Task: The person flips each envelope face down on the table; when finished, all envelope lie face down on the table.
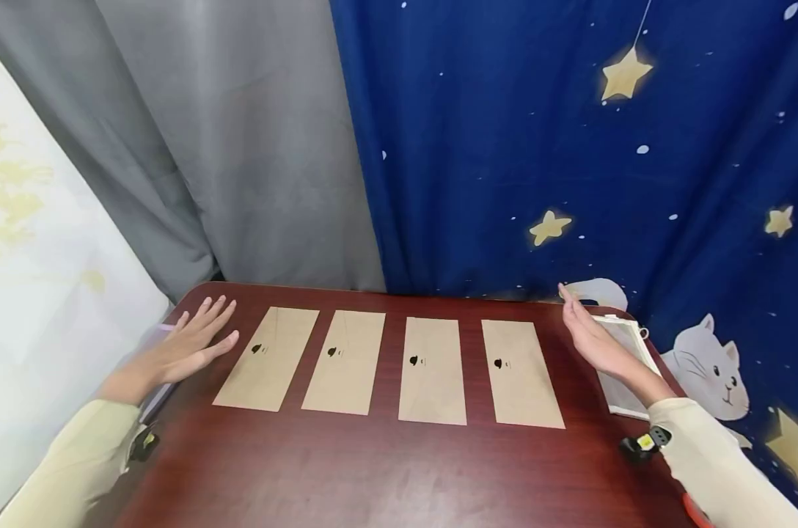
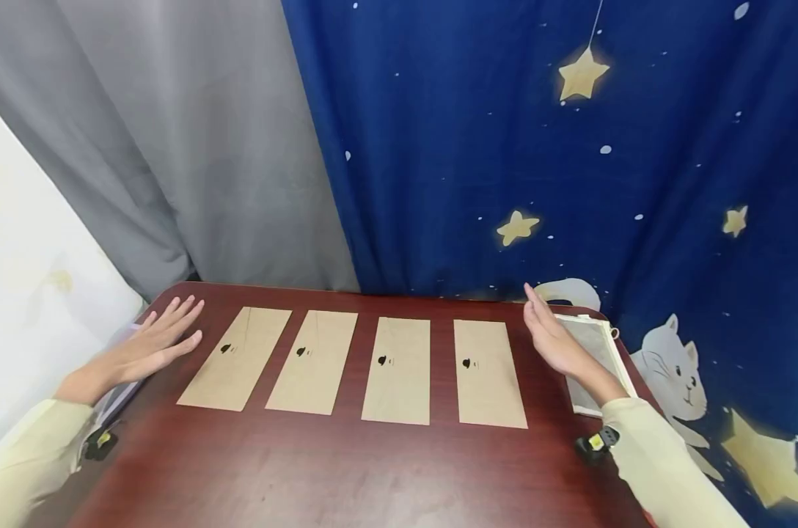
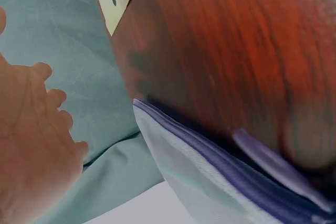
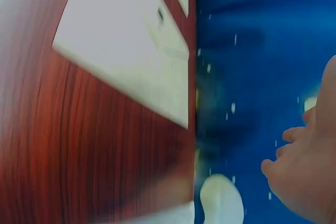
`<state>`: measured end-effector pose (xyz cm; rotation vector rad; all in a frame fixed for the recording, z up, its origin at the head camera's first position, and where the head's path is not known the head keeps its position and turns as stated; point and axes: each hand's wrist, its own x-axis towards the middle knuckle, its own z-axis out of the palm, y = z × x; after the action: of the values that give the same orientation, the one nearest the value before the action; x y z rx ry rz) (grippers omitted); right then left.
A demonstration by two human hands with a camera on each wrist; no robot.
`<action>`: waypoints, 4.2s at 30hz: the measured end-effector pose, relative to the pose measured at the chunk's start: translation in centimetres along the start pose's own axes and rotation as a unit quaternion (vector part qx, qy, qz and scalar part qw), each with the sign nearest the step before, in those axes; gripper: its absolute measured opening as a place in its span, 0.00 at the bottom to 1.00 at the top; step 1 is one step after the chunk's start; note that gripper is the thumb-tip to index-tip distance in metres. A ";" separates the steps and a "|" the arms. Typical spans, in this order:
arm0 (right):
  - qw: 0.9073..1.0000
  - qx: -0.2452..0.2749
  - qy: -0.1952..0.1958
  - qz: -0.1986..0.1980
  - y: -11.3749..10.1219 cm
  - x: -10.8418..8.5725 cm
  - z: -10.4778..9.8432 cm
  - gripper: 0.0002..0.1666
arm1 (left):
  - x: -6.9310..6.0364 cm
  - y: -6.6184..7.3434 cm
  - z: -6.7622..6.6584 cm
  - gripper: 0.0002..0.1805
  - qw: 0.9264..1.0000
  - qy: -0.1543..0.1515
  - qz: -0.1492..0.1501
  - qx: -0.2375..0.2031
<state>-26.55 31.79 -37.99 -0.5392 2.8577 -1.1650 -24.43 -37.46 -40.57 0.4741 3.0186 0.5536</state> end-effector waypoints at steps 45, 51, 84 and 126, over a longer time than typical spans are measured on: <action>0.651 0.670 -0.262 0.243 -21.0 13.1 23.7 0.57 | 4.2 3.6 0.1 0.68 0.914 0.027 -0.300 -0.272; 0.657 0.653 -0.245 0.286 -22.1 14.5 26.6 0.56 | 5.1 3.7 0.3 0.67 0.906 -0.001 -0.325 -0.271; 0.787 0.522 -0.174 0.280 -25.4 14.9 30.1 0.33 | 4.8 2.7 0.8 0.37 0.879 0.007 -0.336 -0.338; 0.864 0.475 0.023 0.165 -24.5 13.3 30.9 0.08 | 2.9 5.4 -4.6 0.07 0.846 0.024 -0.221 -0.485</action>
<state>-27.26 -9.65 -42.11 0.0376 1.8643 -2.2072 -26.02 -33.34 -34.35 -0.2911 2.2691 1.8315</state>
